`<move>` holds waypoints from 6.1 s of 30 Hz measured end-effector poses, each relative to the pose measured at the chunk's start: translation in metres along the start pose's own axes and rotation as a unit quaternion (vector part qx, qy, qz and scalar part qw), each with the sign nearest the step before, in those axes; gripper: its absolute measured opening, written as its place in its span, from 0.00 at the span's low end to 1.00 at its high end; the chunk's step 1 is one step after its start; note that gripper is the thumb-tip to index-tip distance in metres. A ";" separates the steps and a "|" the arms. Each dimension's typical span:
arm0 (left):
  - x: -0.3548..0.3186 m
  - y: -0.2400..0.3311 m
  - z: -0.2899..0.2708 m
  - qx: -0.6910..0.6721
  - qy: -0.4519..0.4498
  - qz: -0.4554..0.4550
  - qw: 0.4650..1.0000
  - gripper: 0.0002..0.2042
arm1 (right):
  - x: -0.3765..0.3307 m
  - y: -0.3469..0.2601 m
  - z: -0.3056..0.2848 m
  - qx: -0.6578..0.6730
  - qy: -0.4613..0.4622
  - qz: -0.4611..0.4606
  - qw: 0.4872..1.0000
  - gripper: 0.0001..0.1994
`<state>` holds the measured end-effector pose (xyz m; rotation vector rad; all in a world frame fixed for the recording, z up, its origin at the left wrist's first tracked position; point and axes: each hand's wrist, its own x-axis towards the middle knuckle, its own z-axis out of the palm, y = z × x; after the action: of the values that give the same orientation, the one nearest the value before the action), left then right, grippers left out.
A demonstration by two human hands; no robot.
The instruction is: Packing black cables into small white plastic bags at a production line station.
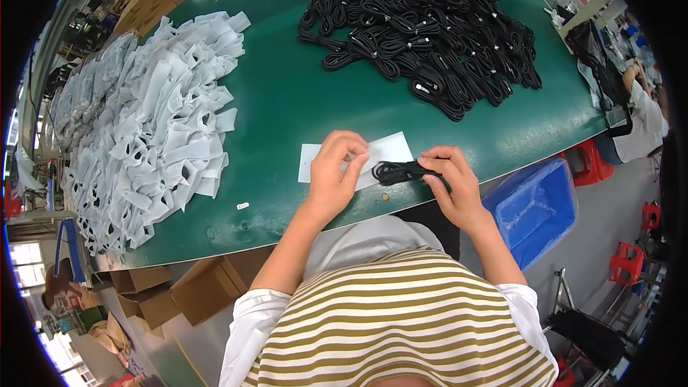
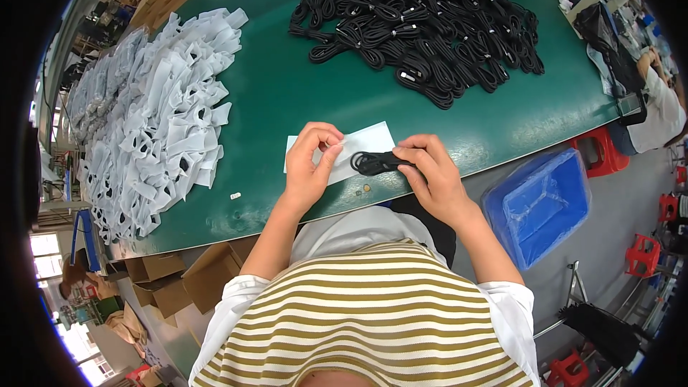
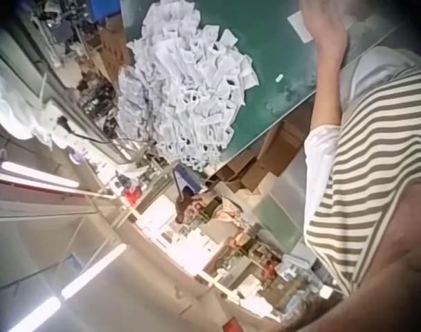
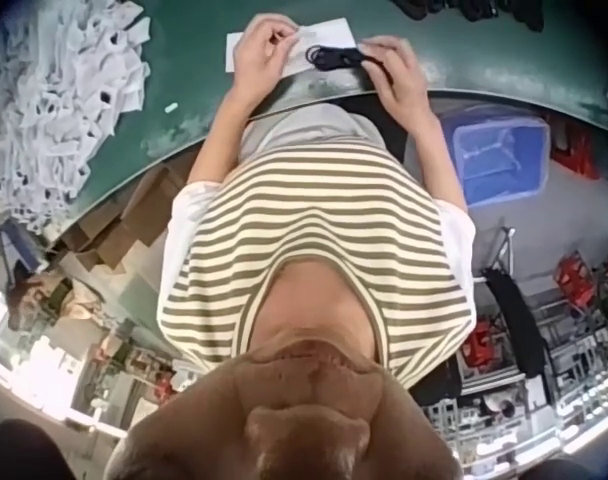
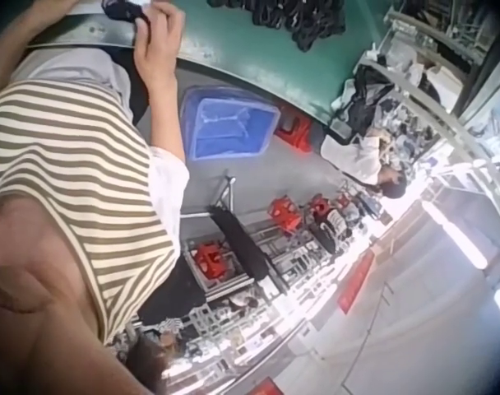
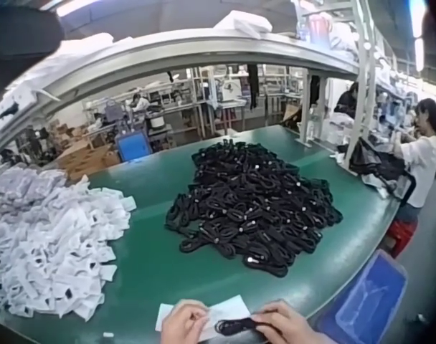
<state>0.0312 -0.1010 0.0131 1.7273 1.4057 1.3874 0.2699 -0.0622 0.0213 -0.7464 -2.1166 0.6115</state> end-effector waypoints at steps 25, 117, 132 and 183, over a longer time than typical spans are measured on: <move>-0.005 -0.004 0.018 0.043 -0.015 -0.116 0.992 0.02 | -0.019 -0.002 0.013 0.269 0.062 0.318 0.907 0.06; 0.014 0.033 -0.020 -0.481 -0.041 -0.155 0.862 0.07 | 0.043 -0.037 0.053 0.104 0.060 -0.090 0.989 0.13; 0.037 -0.006 -0.101 0.100 0.258 -0.034 0.960 0.04 | 0.063 0.052 0.005 -0.361 0.073 0.070 0.927 0.10; 0.009 0.027 -0.038 -0.296 0.165 -0.055 0.939 0.03 | 0.051 -0.015 0.037 0.109 -0.024 -0.020 0.993 0.16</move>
<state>0.0066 -0.1094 0.0533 1.0494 1.0567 1.8570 0.2097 -0.0441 0.0362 -0.5708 -2.0612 0.8317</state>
